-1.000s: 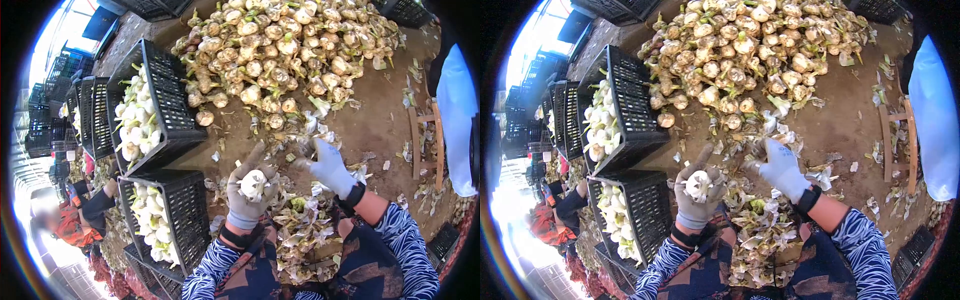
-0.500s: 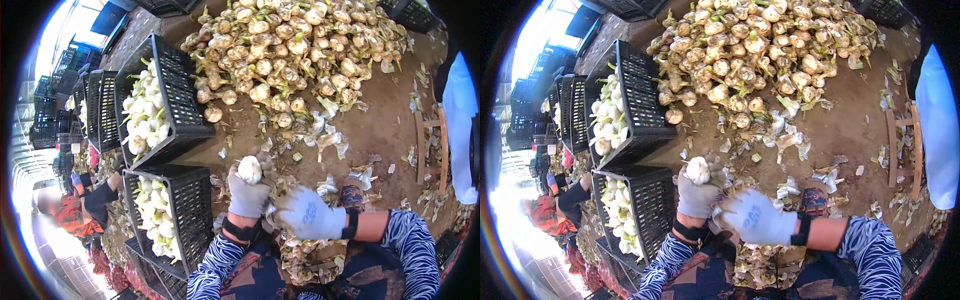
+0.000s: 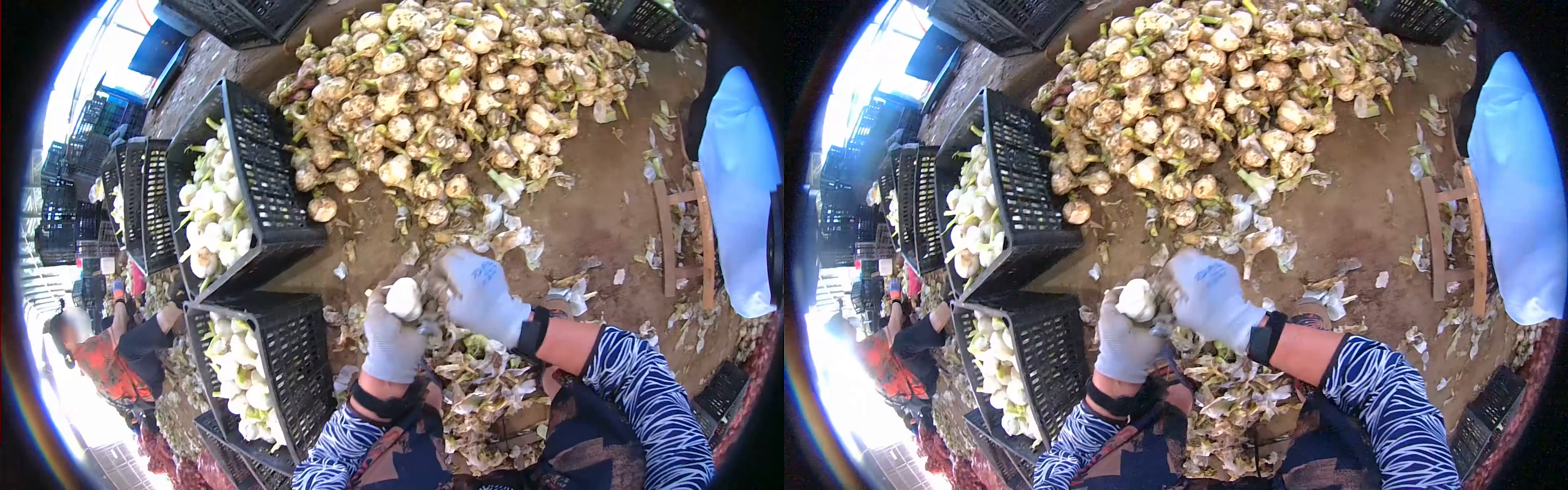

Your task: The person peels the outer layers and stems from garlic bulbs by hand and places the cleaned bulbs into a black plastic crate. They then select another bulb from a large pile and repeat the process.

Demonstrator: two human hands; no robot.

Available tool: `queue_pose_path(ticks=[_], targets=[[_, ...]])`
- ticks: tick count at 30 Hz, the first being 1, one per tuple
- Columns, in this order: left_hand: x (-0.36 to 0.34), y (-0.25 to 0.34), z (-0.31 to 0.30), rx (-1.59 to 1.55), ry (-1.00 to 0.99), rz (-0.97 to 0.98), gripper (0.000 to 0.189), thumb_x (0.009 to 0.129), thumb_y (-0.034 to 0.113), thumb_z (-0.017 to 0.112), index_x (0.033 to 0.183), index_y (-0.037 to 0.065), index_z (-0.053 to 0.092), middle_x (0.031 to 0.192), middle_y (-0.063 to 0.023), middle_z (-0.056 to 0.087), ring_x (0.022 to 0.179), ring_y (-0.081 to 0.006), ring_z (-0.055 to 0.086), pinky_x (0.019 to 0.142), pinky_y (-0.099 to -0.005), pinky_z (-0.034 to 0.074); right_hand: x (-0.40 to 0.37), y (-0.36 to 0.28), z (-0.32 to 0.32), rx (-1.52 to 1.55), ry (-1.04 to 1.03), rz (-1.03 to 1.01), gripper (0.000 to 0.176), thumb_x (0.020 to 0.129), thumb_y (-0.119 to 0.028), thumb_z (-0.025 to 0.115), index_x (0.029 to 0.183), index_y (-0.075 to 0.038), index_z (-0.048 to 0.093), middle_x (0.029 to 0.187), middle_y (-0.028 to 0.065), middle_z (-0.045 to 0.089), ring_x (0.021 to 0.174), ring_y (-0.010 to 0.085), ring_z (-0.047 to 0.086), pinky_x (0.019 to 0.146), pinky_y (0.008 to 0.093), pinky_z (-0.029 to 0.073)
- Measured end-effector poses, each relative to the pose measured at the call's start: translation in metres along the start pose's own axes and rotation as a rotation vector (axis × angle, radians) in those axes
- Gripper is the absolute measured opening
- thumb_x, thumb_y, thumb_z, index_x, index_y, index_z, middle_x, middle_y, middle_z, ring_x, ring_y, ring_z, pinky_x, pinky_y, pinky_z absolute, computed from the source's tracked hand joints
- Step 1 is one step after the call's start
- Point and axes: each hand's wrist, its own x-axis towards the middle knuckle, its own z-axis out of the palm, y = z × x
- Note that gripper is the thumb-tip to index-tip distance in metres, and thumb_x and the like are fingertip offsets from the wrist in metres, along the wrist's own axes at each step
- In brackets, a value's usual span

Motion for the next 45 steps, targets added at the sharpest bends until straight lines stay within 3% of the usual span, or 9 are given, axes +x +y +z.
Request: queue_pose_path(ticks=[6,8,10,14,20,26,32,39,45], targets=[[-0.008,0.107,0.004,0.989,0.061,0.717,0.045,0.095,0.042,0.043,0.116,0.005,0.057,0.101,-0.0123,0.063,0.081,-0.0264,0.063,0.068,-0.0424,0.054,-0.018,0.100,-0.014,-0.467,-0.146,0.281,0.041,0.077,-0.017,0.063,0.116,-0.007,0.055,0.113,0.0156,0.060,0.102,0.0378,0.059,0.090,0.0454,0.045],[-0.007,0.177,-0.007,-0.218,-0.548,0.293,0.056,0.092,0.046,0.049,0.127,0.001,0.051,0.116,-0.0171,0.058,0.103,-0.0282,0.059,0.087,-0.0461,0.050,-0.019,0.114,-0.012,-0.590,-0.073,0.225,0.052,0.076,-0.016,0.064,0.125,-0.007,0.052,0.118,0.0149,0.059,0.105,0.0374,0.059,0.094,0.0464,0.043],[-0.011,0.207,-0.006,-0.175,-0.272,0.641,0.067,0.092,0.050,0.050,0.135,-0.001,0.044,0.128,-0.0195,0.053,0.121,-0.0271,0.050,0.102,-0.0477,0.039,-0.004,0.108,-0.015,-0.783,0.008,0.108,0.069,0.076,-0.016,0.064,0.140,-0.008,0.041,0.123,0.0152,0.059,0.114,0.0359,0.056,0.101,0.0478,0.038],[0.003,0.170,0.005,0.126,-0.376,0.588,0.064,0.094,0.050,0.045,0.132,-0.002,0.045,0.121,-0.0128,0.061,0.105,-0.0279,0.061,0.100,-0.0504,0.041,0.005,0.054,-0.012,-0.392,-1.194,0.024,0.061,0.079,-0.026,0.066,0.133,-0.003,0.048,0.111,0.0249,0.063,0.103,0.0335,0.064,0.088,0.0425,0.051],[0.032,0.062,0.022,0.313,0.050,0.425,0.031,0.097,0.027,0.054,0.123,0.011,0.056,0.099,-0.0025,0.062,0.078,-0.0128,0.055,0.062,-0.0245,0.043,0.080,0.096,-0.007,-0.460,-0.096,0.278,0.050,0.082,-0.033,0.068,0.124,-0.013,0.051,0.115,0.0180,0.059,0.100,0.0364,0.061,0.085,0.0435,0.050],[0.056,0.010,-0.001,0.739,0.027,0.283,0.038,0.092,0.012,0.057,0.130,0.006,0.052,0.110,-0.0071,0.062,0.100,-0.0215,0.061,0.083,-0.0345,0.050,0.107,0.107,-0.004,-0.395,-0.331,0.424,0.049,0.081,-0.017,0.065,0.129,-0.010,0.052,0.117,0.0186,0.060,0.109,0.0341,0.060,0.087,0.0415,0.050],[0.049,-0.012,-0.011,1.617,-0.212,0.754,0.067,0.088,0.020,0.065,0.145,0.000,0.034,0.137,-0.0220,0.044,0.130,-0.0334,0.042,0.107,-0.0400,0.036,0.025,0.052,-0.016,1.355,-0.248,0.966,0.037,0.092,-0.037,0.061,0.112,-0.006,0.060,0.086,0.0079,0.067,0.061,0.0153,0.062,0.041,0.0280,0.044],[0.022,-0.033,-0.013,1.031,-0.184,0.423,0.067,0.083,0.033,0.071,0.131,-0.007,0.047,0.114,-0.0196,0.063,0.108,-0.0272,0.061,0.096,-0.0378,0.045,-0.005,0.011,-0.052,0.310,-0.218,0.486,0.045,0.090,-0.042,0.066,0.101,0.002,0.063,0.088,0.0057,0.067,0.084,0.0125,0.062,0.073,0.0299,0.049],[0.004,-0.025,0.002,1.392,-0.235,0.559,0.065,0.074,0.025,0.077,0.127,-0.003,0.051,0.114,-0.0227,0.061,0.109,-0.0348,0.059,0.094,-0.0396,0.046,-0.001,-0.011,-0.059,0.877,-0.184,0.521,0.035,0.084,-0.031,0.075,0.097,0.000,0.065,0.085,0.0023,0.066,0.078,0.0084,0.058,0.068,0.0263,0.047]])
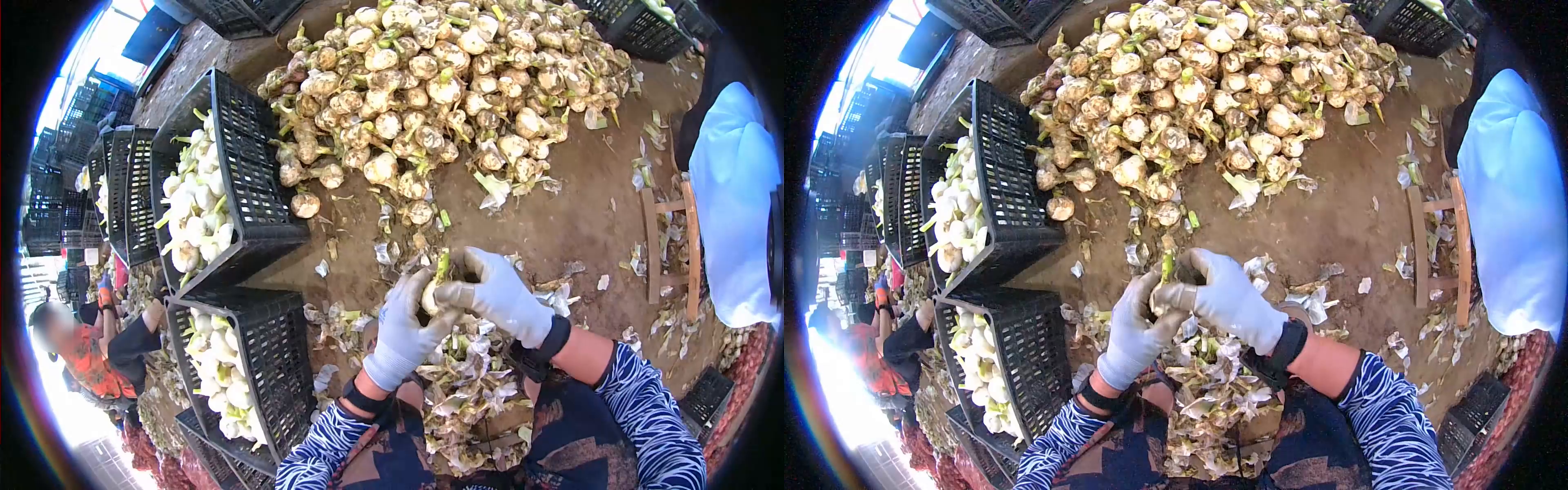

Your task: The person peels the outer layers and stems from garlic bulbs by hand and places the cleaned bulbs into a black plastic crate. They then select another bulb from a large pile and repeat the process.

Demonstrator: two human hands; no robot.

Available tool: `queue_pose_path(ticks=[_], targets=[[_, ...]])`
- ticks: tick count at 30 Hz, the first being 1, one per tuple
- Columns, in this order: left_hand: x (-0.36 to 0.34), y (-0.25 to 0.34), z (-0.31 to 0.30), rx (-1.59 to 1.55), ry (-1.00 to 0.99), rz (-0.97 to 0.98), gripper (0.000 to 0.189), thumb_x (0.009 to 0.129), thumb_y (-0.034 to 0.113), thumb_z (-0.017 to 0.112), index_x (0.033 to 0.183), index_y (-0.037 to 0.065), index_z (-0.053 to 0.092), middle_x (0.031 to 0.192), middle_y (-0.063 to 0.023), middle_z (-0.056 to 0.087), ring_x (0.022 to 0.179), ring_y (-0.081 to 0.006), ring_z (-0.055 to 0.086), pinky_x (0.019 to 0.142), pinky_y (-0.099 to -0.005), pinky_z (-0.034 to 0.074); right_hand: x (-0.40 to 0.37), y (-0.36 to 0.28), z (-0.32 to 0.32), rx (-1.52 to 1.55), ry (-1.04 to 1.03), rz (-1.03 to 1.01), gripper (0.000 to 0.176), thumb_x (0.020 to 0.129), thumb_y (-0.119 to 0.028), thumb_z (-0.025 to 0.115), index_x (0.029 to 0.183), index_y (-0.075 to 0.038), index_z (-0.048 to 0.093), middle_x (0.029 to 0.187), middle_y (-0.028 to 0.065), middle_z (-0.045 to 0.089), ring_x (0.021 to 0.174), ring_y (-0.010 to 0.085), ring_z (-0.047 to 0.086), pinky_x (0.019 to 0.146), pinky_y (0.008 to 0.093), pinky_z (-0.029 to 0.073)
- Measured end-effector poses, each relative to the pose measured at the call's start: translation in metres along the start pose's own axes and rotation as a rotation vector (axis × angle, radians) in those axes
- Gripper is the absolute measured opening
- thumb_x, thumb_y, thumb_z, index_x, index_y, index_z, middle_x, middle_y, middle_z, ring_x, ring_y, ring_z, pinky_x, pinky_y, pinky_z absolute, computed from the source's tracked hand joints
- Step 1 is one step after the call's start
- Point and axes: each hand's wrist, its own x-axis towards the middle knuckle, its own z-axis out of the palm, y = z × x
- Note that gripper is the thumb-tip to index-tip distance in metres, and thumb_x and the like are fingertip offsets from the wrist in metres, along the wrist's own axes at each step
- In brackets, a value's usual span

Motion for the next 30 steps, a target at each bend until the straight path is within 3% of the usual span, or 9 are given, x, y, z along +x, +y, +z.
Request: queue_pose_path(ticks=[3,9,12,16,19,21,23,25,30], targets=[[-0.005,0.008,0.000,0.200,0.049,0.131,0.065,0.075,0.024,0.076,0.129,-0.002,0.051,0.114,-0.0234,0.060,0.105,-0.0384,0.059,0.093,-0.0407,0.047,0.001,0.006,-0.003,0.053,-0.065,0.040,0.030,0.085,-0.027,0.074,0.098,-0.002,0.065,0.081,-0.0002,0.064,0.072,0.0052,0.056,0.061,0.0220,0.045],[-0.017,0.009,0.008,-0.223,0.003,-0.070,0.063,0.085,0.026,0.070,0.134,-0.005,0.046,0.117,-0.0173,0.060,0.107,-0.0257,0.059,0.092,-0.0348,0.047,-0.002,0.006,-0.016,0.213,-0.226,0.206,0.023,0.091,-0.024,0.068,0.101,-0.003,0.065,0.079,-0.0001,0.063,0.063,0.0049,0.057,0.052,0.0191,0.044],[-0.016,0.014,0.005,-0.486,-0.006,-0.127,0.068,0.092,0.032,0.062,0.142,-0.007,0.037,0.125,-0.0121,0.056,0.110,-0.0162,0.054,0.093,-0.0296,0.046,-0.006,0.010,-0.022,0.397,-0.210,0.235,0.032,0.093,-0.020,0.062,0.117,0.002,0.060,0.087,0.0031,0.067,0.066,0.0065,0.062,0.056,0.0200,0.050],[-0.004,0.009,0.001,-0.547,-0.066,-0.125,0.074,0.091,0.033,0.063,0.145,-0.007,0.032,0.127,-0.0127,0.055,0.109,-0.0161,0.055,0.092,-0.0295,0.046,0.000,0.008,-0.025,0.334,-0.213,0.238,0.034,0.093,-0.018,0.062,0.119,0.003,0.059,0.088,0.0034,0.067,0.069,0.0067,0.063,0.056,0.0202,0.050],[-0.002,0.014,0.004,-0.566,-0.007,-0.003,0.083,0.089,0.035,0.066,0.148,-0.004,0.023,0.123,-0.0133,0.056,0.105,-0.0178,0.056,0.091,-0.0322,0.047,0.002,0.004,-0.025,0.268,-0.190,0.205,0.033,0.092,-0.019,0.064,0.118,0.001,0.061,0.086,0.0016,0.066,0.067,0.0064,0.061,0.057,0.0204,0.049],[-0.001,0.009,-0.001,-0.201,-0.045,0.065,0.092,0.086,0.034,0.071,0.152,0.000,0.016,0.118,-0.0135,0.057,0.101,-0.0184,0.057,0.089,-0.0331,0.048,0.001,-0.011,-0.021,0.038,-0.219,0.141,0.033,0.089,-0.021,0.067,0.115,-0.001,0.064,0.084,-0.0003,0.065,0.066,0.0057,0.060,0.057,0.0210,0.048],[0.000,0.008,-0.003,-0.143,-0.043,0.120,0.097,0.083,0.034,0.074,0.153,0.003,0.015,0.113,-0.0130,0.057,0.099,-0.0180,0.058,0.086,-0.0333,0.050,0.002,-0.015,-0.017,0.035,-0.216,0.128,0.030,0.088,-0.023,0.069,0.110,-0.003,0.066,0.083,-0.0005,0.065,0.065,0.0051,0.058,0.055,0.0204,0.046],[-0.001,0.018,-0.003,-0.468,-0.056,-0.004,0.099,0.082,0.034,0.075,0.153,0.004,0.013,0.113,-0.0123,0.057,0.100,-0.0172,0.058,0.085,-0.0326,0.050,0.004,-0.015,-0.017,0.081,-0.233,0.129,0.027,0.087,-0.023,0.070,0.104,-0.002,0.066,0.078,-0.0008,0.063,0.060,0.0053,0.057,0.051,0.0198,0.043],[-0.006,0.027,-0.012,-0.627,-0.183,-0.080,0.097,0.086,0.043,0.068,0.154,0.003,0.011,0.118,-0.0122,0.056,0.098,-0.0165,0.058,0.080,-0.0298,0.050,0.005,0.004,-0.020,0.293,-0.289,0.177,0.025,0.087,-0.026,0.071,0.097,-0.003,0.065,0.070,-0.0011,0.059,0.053,0.0058,0.053,0.045,0.0204,0.038]])
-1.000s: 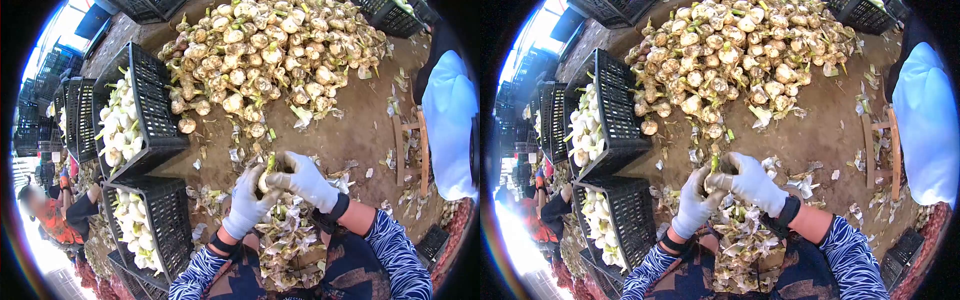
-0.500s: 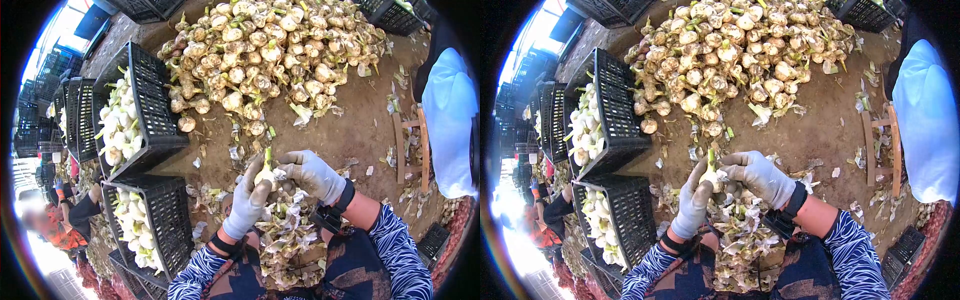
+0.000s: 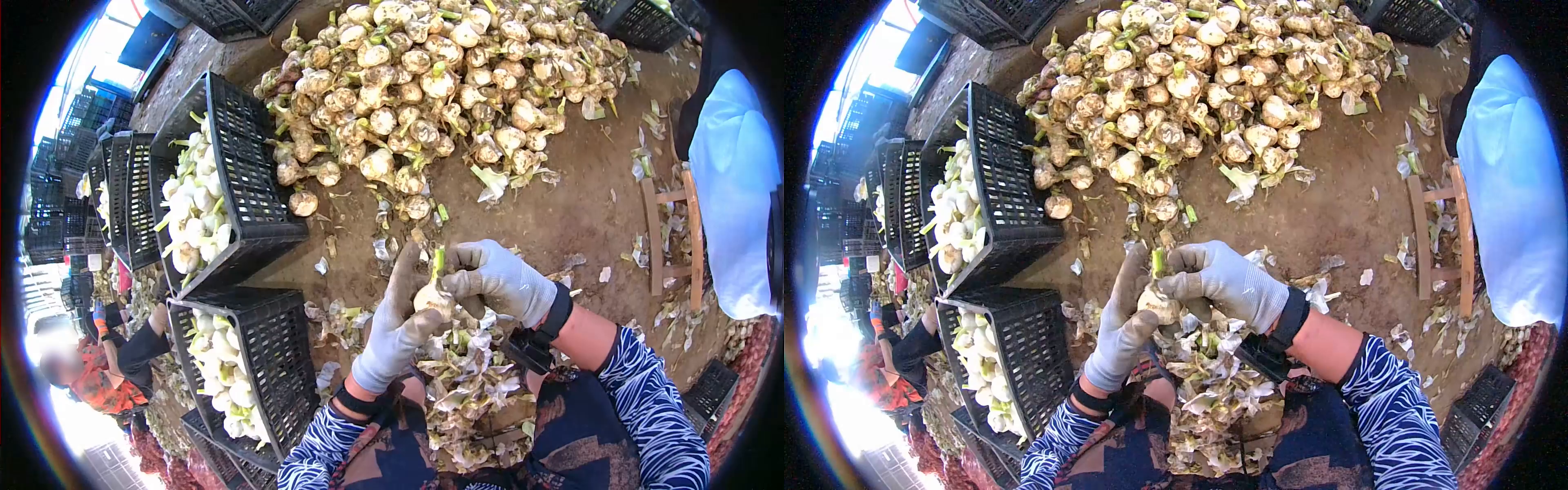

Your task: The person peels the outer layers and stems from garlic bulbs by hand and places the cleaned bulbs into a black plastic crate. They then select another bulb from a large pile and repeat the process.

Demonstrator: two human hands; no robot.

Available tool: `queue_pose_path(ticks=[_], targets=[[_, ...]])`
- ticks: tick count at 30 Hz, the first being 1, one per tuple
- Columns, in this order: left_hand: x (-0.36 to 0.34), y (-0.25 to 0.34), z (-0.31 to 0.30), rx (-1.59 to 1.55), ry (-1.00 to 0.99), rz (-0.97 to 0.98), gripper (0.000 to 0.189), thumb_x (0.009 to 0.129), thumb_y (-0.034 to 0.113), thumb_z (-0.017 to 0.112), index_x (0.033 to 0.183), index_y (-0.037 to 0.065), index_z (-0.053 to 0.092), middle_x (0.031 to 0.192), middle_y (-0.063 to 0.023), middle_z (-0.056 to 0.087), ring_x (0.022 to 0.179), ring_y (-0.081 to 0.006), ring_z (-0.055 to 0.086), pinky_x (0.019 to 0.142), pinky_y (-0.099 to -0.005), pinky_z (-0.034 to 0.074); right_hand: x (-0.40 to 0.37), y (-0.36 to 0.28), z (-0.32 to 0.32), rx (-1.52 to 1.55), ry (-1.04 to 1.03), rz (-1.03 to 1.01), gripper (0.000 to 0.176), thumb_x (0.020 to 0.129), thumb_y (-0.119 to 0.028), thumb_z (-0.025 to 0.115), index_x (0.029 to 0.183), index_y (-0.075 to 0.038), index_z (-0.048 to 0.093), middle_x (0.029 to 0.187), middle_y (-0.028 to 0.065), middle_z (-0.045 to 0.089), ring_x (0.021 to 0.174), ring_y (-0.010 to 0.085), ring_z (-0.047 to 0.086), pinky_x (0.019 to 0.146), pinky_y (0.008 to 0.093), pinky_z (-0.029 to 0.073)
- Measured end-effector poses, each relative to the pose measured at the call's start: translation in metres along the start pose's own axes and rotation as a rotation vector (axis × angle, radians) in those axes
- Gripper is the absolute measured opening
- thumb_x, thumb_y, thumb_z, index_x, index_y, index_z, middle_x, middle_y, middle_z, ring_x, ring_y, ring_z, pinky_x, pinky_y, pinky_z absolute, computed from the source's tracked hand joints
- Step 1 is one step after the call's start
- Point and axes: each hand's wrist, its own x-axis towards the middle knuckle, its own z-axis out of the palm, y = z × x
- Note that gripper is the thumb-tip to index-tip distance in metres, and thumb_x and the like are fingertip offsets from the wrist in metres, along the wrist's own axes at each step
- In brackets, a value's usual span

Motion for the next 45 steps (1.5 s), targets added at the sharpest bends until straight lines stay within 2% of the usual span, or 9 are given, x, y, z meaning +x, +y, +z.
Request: queue_pose_path(ticks=[5,8,19,22,27,33,36,41,45], targets=[[-0.001,-0.005,0.001,-0.126,-0.010,-0.011,0.100,0.085,0.046,0.069,0.153,0.003,0.011,0.125,-0.0137,0.055,0.102,-0.0166,0.058,0.084,-0.0294,0.048,-0.003,-0.001,-0.006,0.011,-0.052,0.026,0.027,0.088,-0.026,0.070,0.101,-0.003,0.065,0.071,0.0006,0.062,0.055,0.0075,0.057,0.042,0.0205,0.040],[0.002,-0.003,0.001,-0.160,0.009,-0.002,0.103,0.083,0.050,0.070,0.153,0.002,0.012,0.129,-0.0144,0.053,0.105,-0.0172,0.058,0.086,-0.0300,0.048,-0.010,-0.009,-0.008,0.197,-0.045,0.117,0.034,0.089,-0.025,0.068,0.112,0.001,0.063,0.084,0.0059,0.069,0.063,0.0108,0.065,0.050,0.0216,0.051],[0.008,0.007,-0.006,-0.245,-0.035,-0.077,0.111,0.077,0.059,0.072,0.152,0.000,0.016,0.140,-0.0169,0.046,0.125,-0.0248,0.049,0.104,-0.0369,0.038,0.004,-0.012,0.005,0.082,0.009,0.029,0.036,0.086,-0.026,0.072,0.107,0.002,0.062,0.080,0.0040,0.067,0.055,0.0073,0.058,0.049,0.0204,0.046],[0.005,-0.004,-0.014,-0.210,-0.042,-0.072,0.107,0.079,0.059,0.070,0.152,0.002,0.018,0.136,-0.0162,0.051,0.118,-0.0247,0.056,0.099,-0.0360,0.044,0.005,-0.014,0.007,-0.067,0.051,0.030,0.029,0.087,-0.026,0.071,0.101,-0.001,0.066,0.076,0.0024,0.066,0.054,0.0070,0.057,0.050,0.0208,0.046],[0.003,-0.018,-0.020,-0.817,-0.121,-0.262,0.097,0.084,0.058,0.064,0.153,0.006,0.018,0.121,-0.0144,0.060,0.096,-0.0229,0.065,0.080,-0.0328,0.053,0.003,-0.009,0.007,-0.151,0.041,0.047,0.027,0.090,-0.026,0.068,0.101,-0.002,0.068,0.073,0.0015,0.066,0.055,0.0066,0.058,0.053,0.0203,0.046],[0.010,-0.001,-0.015,-0.313,0.034,-0.077,0.111,0.076,0.062,0.071,0.150,-0.001,0.020,0.146,-0.0137,0.039,0.129,-0.0245,0.046,0.105,-0.0369,0.039,0.003,-0.006,0.019,-0.095,0.104,-0.034,0.041,0.084,-0.036,0.073,0.107,-0.003,0.067,0.080,-0.0006,0.065,0.065,0.0051,0.058,0.054,0.0197,0.044],[0.003,-0.001,-0.015,-0.238,0.046,-0.024,0.105,0.079,0.061,0.069,0.150,0.000,0.021,0.141,-0.0134,0.045,0.122,-0.0244,0.052,0.099,-0.0362,0.045,0.003,-0.003,0.024,-0.115,0.151,-0.037,0.036,0.087,-0.034,0.071,0.104,-0.003,0.068,0.077,-0.0005,0.065,0.063,0.0052,0.058,0.054,0.0204,0.044],[-0.010,-0.023,-0.023,-0.766,-0.085,-0.218,0.093,0.085,0.058,0.062,0.150,0.004,0.023,0.127,-0.0118,0.057,0.099,-0.0230,0.065,0.069,-0.0297,0.056,-0.006,0.002,0.023,-0.014,0.105,0.029,0.027,0.091,-0.030,0.067,0.094,-0.003,0.070,0.071,0.0005,0.065,0.060,0.0058,0.057,0.053,0.0207,0.044],[-0.008,-0.001,-0.013,-0.420,-0.084,-0.109,0.103,0.081,0.062,0.066,0.150,0.000,0.021,0.120,-0.0135,0.059,0.098,-0.0199,0.064,0.065,-0.0286,0.056,-0.008,-0.001,0.026,-0.096,0.101,-0.041,0.028,0.091,-0.030,0.067,0.091,-0.003,0.069,0.070,0.0005,0.064,0.059,0.0056,0.057,0.050,0.0200,0.043]])
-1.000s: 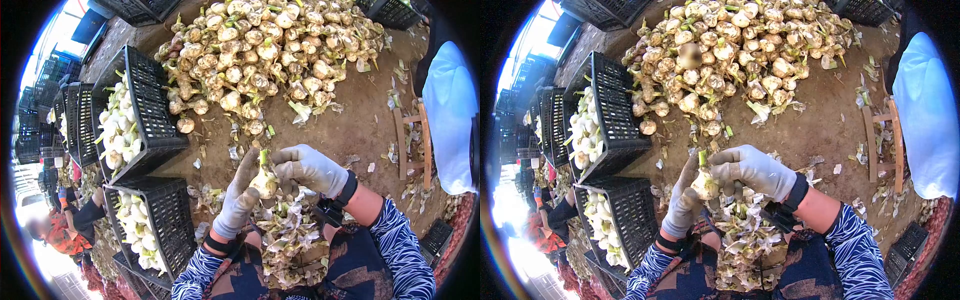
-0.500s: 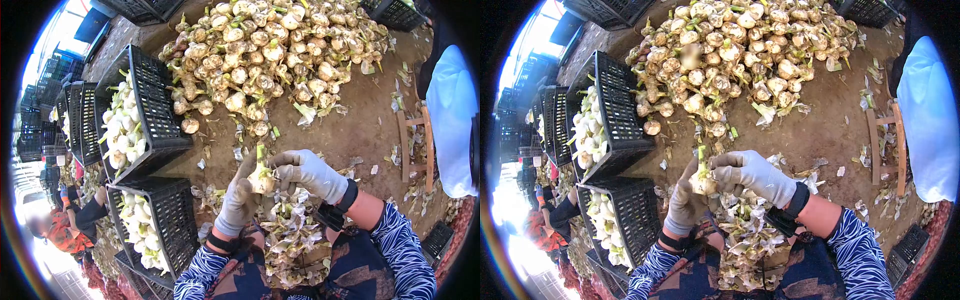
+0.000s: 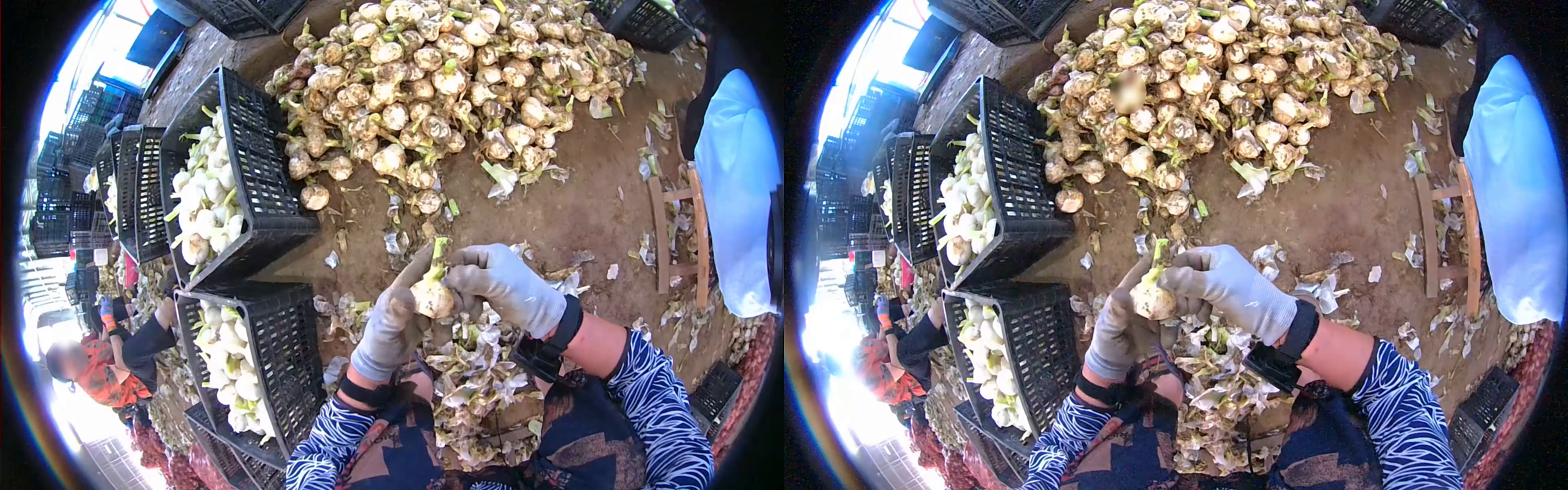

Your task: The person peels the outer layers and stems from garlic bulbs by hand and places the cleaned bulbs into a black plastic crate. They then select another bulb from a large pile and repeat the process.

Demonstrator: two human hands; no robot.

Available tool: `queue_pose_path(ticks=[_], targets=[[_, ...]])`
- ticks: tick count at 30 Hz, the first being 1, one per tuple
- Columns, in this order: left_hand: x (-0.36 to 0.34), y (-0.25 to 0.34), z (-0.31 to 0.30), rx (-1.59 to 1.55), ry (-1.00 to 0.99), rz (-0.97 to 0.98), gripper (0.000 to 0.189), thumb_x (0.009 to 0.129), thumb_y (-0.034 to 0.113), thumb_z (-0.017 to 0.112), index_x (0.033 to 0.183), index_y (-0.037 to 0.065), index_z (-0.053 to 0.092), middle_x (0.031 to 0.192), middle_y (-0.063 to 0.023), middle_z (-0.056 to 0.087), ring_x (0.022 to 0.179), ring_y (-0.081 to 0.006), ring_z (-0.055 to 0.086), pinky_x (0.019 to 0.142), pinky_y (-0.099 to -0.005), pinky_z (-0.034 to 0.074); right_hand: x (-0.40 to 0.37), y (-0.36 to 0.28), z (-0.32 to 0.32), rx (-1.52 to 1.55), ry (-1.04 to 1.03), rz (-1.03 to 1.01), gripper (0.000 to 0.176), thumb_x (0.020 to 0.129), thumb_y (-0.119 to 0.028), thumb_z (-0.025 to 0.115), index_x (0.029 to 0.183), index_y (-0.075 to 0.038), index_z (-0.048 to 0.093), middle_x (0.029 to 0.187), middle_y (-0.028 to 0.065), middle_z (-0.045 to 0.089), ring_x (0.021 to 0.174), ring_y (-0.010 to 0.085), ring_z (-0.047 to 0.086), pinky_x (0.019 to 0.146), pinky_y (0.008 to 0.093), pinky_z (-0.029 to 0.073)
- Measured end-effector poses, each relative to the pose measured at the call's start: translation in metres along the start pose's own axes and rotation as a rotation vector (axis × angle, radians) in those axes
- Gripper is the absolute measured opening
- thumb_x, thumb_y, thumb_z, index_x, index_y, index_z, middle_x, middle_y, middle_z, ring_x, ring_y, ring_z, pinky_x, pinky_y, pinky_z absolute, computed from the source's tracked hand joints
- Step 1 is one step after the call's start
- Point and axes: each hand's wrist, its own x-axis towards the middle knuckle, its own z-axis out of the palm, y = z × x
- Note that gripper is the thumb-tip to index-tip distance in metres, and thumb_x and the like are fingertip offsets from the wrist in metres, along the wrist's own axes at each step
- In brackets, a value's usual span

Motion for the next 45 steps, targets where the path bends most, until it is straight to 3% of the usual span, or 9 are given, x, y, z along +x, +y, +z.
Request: queue_pose_path(ticks=[21,30,32,34,35,38,40,42,45], targets=[[-0.030,-0.031,0.007,-0.415,0.013,-0.127,0.080,0.089,0.056,0.058,0.148,0.011,0.029,0.117,-0.0233,0.058,0.076,-0.0235,0.064,0.052,-0.0288,0.050,-0.027,0.016,0.000,0.019,-0.095,0.010,0.026,0.093,-0.029,0.064,0.093,-0.003,0.069,0.069,-0.0016,0.065,0.056,0.0036,0.054,0.050,0.0196,0.040],[-0.017,-0.033,0.002,-0.885,-0.129,-0.269,0.060,0.098,0.057,0.037,0.137,0.012,0.045,0.077,-0.0129,0.060,0.040,-0.0117,0.047,0.044,-0.0241,0.043,-0.022,0.021,0.002,-0.166,0.031,-0.075,0.022,0.092,-0.019,0.063,0.097,0.001,0.066,0.081,-0.0003,0.065,0.070,0.0048,0.057,0.062,0.0224,0.047],[-0.008,-0.032,0.010,-0.853,-0.155,-0.259,0.052,0.099,0.045,0.047,0.140,0.014,0.040,0.080,-0.0101,0.060,0.052,-0.0133,0.056,0.039,-0.0257,0.043,-0.019,0.022,0.004,-0.215,0.088,-0.163,0.020,0.092,-0.017,0.062,0.097,0.002,0.065,0.083,0.0008,0.065,0.073,0.0057,0.057,0.064,0.0240,0.048],[-0.002,-0.032,0.024,-0.160,0.241,0.074,0.052,0.098,0.027,0.054,0.143,0.010,0.035,0.096,-0.0099,0.062,0.076,-0.0177,0.064,0.057,-0.0273,0.054,-0.020,0.016,0.006,-0.217,0.231,-0.022,0.019,0.091,-0.014,0.062,0.098,0.003,0.063,0.086,0.0016,0.065,0.075,0.0073,0.057,0.066,0.0267,0.049],[0.003,-0.033,0.020,0.188,0.227,0.123,0.062,0.099,0.045,0.048,0.141,0.002,0.034,0.106,-0.0093,0.059,0.090,-0.0152,0.060,0.075,-0.0278,0.051,-0.015,0.028,0.001,-0.210,0.266,-0.071,0.018,0.090,-0.013,0.061,0.100,0.002,0.062,0.086,0.0039,0.066,0.078,0.0089,0.059,0.067,0.0282,0.049],[0.014,-0.049,0.021,0.516,0.457,0.507,0.050,0.100,0.023,0.050,0.139,-0.002,0.033,0.123,-0.0132,0.056,0.097,-0.0239,0.063,0.101,-0.0341,0.042,-0.011,0.035,0.008,-0.382,0.344,-0.175,0.018,0.090,-0.013,0.060,0.100,0.002,0.061,0.082,0.0088,0.067,0.077,0.0123,0.061,0.067,0.0309,0.049],[0.022,-0.051,0.007,0.495,0.524,0.531,0.048,0.101,0.031,0.047,0.137,0.000,0.037,0.116,-0.0117,0.060,0.098,-0.0211,0.062,0.093,-0.0336,0.047,-0.010,0.038,0.018,-0.330,0.332,-0.189,0.019,0.088,-0.013,0.059,0.100,0.002,0.060,0.084,0.0157,0.065,0.077,0.0237,0.064,0.068,0.0367,0.049],[0.029,-0.047,-0.004,0.145,0.460,0.356,0.050,0.102,0.038,0.045,0.134,0.000,0.041,0.108,-0.0098,0.063,0.096,-0.0178,0.061,0.088,-0.0314,0.049,-0.003,0.050,0.019,-0.769,0.318,-0.648,0.021,0.084,-0.012,0.061,0.100,0.002,0.060,0.089,0.0193,0.062,0.082,0.0354,0.062,0.071,0.0408,0.049],[0.030,-0.033,-0.004,0.346,0.423,0.306,0.033,0.102,0.025,0.047,0.116,-0.003,0.057,0.102,-0.0063,0.063,0.094,-0.0126,0.057,0.086,-0.0276,0.046,-0.008,0.045,0.007,-0.835,0.164,-0.591,0.024,0.081,-0.014,0.064,0.100,0.000,0.060,0.097,0.0192,0.059,0.087,0.0393,0.059,0.074,0.0438,0.050]])
